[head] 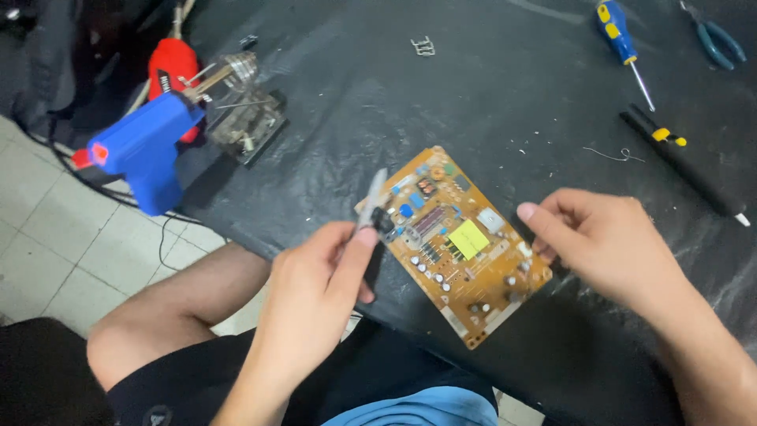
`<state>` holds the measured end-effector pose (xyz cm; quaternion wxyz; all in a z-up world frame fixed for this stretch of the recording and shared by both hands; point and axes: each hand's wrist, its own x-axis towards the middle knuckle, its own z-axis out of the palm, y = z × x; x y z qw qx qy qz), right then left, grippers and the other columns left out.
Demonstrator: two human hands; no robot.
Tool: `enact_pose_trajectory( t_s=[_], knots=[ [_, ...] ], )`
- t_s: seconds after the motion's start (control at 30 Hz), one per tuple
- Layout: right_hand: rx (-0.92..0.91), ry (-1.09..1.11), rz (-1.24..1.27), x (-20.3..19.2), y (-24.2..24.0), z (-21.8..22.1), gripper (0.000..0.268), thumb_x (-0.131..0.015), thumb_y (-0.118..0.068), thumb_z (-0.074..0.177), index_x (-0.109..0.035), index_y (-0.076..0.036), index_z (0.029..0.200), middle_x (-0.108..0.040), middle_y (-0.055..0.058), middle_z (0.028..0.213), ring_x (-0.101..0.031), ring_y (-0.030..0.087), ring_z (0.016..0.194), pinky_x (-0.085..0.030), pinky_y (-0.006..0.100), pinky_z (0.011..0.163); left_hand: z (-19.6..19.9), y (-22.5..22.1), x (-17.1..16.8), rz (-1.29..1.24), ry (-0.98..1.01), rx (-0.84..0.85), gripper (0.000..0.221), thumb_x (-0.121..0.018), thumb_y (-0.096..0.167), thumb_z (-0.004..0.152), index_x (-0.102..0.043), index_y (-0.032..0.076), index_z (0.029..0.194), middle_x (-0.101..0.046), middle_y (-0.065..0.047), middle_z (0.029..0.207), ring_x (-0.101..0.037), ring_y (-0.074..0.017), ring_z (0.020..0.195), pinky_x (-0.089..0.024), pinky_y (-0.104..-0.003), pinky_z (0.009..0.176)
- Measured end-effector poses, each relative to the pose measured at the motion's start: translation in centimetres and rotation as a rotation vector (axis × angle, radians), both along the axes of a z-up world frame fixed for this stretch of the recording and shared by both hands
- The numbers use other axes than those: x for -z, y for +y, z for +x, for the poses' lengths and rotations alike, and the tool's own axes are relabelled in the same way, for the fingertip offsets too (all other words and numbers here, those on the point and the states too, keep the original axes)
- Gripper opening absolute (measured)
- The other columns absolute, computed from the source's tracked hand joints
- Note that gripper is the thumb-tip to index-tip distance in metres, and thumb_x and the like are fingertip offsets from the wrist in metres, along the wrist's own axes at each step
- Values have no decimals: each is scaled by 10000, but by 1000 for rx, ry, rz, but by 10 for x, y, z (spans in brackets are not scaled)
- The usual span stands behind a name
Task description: The person is desoldering and removing components from a printed circuit board using a desoldering iron and tweezers at a repair bench.
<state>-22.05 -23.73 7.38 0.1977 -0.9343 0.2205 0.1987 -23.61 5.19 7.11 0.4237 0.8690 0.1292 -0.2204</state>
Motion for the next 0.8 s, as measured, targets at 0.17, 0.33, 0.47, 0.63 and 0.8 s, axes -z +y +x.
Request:
enact_pose_trajectory(
  t_s=[0.17,0.33,0.47,0.63,0.8],
  knots=[
    [62,32,174,9,5,-25,459,-710,-400,1082,-861,-58,816,-884,106,664,-815,176,660,-586,297,766,24,-3,-3,-179,96,28,356,-526,423,1101,-780,174,1083,-763,-43,630,-715,-131,618,-537,-322,700],
    [52,145,191,-4,11,-40,498,-671,-386,1082,-905,-43,807,-903,103,692,-810,177,667,-613,301,734,32,0,18,-401,-48,-36,282,-592,357,1085,-766,138,1046,-674,12,728,-739,-127,568,-531,-272,567],
    [24,-50,128,4,-5,-57,329,-754,-389,1013,-887,-123,873,-948,-1,751,-832,125,678,-560,270,797,-7,3,17,-294,-496,-56,264,-684,379,1050,-821,166,976,-721,61,858,-609,-89,805,-485,-300,754],
    [-443,-499,206,2,0,-79,168,-829,-352,893,-883,-253,1018,-907,-138,844,-798,30,687,-573,234,724,-55,-10,11,-401,-843,10,209,-923,205,884,-865,96,1053,-690,-8,907,-618,-106,710,-519,-253,650],
    [-781,-778,295,0,36,-97,306,-913,-367,837,-805,-249,1098,-863,-123,967,-794,36,771,-623,221,740,-91,-28,21,-428,-1014,-51,193,-947,239,836,-824,127,934,-761,-19,794,-707,-101,639,-569,-225,611]
  ],
)
